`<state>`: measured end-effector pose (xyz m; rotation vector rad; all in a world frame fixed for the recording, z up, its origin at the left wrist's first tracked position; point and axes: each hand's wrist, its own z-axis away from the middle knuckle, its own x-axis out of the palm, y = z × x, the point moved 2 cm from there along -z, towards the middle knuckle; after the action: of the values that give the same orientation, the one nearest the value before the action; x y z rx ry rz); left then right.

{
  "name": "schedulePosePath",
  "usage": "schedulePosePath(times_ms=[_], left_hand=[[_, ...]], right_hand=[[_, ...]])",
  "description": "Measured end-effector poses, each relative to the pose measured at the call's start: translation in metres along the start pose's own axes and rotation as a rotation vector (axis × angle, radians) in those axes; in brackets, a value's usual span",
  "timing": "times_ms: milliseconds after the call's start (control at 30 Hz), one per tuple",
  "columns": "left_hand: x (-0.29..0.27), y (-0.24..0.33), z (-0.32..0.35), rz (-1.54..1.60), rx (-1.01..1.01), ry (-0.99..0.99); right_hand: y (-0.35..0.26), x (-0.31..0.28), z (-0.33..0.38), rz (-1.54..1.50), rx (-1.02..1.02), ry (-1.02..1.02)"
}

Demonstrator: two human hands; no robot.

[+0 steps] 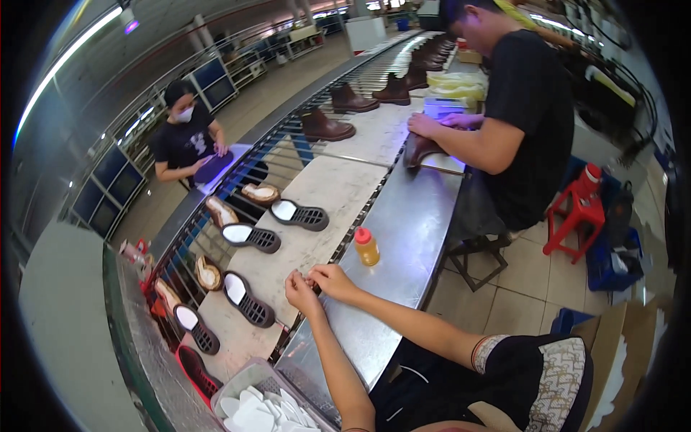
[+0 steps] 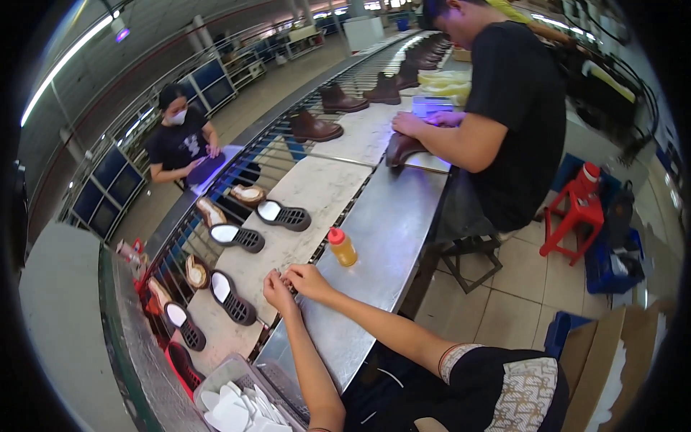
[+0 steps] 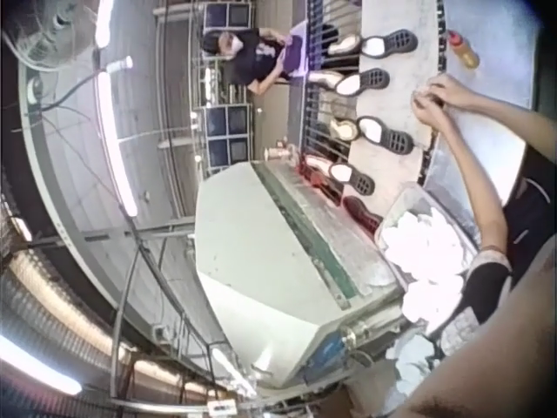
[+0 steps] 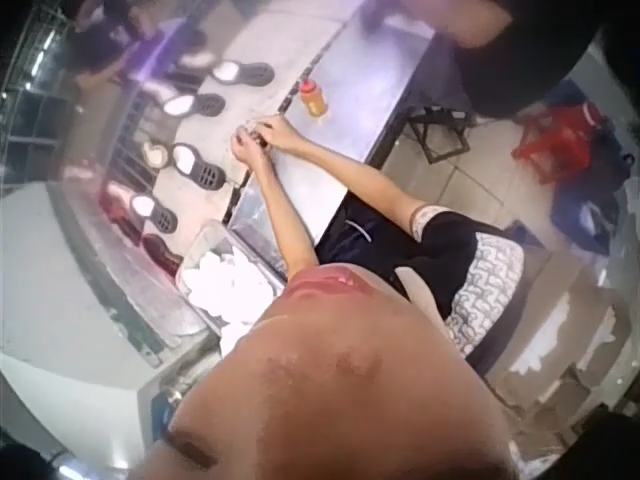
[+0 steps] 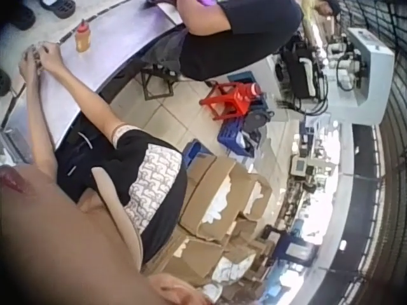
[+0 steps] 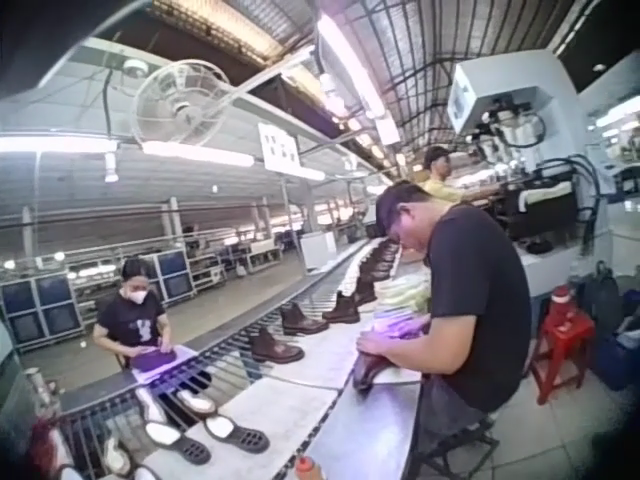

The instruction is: Applying glue and white lining material to rubber shoe soles on a manufacturing line.

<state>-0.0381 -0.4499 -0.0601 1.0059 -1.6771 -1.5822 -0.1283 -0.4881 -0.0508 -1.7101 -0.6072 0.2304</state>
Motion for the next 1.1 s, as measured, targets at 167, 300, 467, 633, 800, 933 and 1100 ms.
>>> schedulePosePath(times_ms=[167, 300, 467, 633, 800, 933, 1100], left_hand=[[-0.008, -0.005, 0.000, 0.180, 0.061, -0.216], [-0.002, 0.005, 0.010, 0.256, -0.013, -0.280], [-0.007, 0.003, 0.008, 0.212, 0.052, -0.287], [-0.013, 0.000, 0.004, 0.134, 0.118, -0.269], [-0.004, 0.001, 0.009, 0.136, 0.089, -0.296], [-0.011, 0.002, 0.007, 0.182, 0.138, -0.250], [-0.012, -0.001, 0.007, 0.124, 0.123, -0.251]], right_hand=[[-0.005, 0.007, 0.004, 0.084, -0.048, -0.002], [-0.003, 0.000, 0.010, 0.018, -0.040, 0.043], [0.000, 0.008, 0.008, 0.032, -0.035, 0.036], [0.002, 0.011, 0.008, 0.205, -0.144, 0.071], [0.000, 0.003, 0.008, 0.050, -0.052, 0.072], [-0.002, 0.013, 0.009, -0.002, -0.063, 0.050], [0.005, 0.012, 0.010, 0.054, -0.079, 0.057]])
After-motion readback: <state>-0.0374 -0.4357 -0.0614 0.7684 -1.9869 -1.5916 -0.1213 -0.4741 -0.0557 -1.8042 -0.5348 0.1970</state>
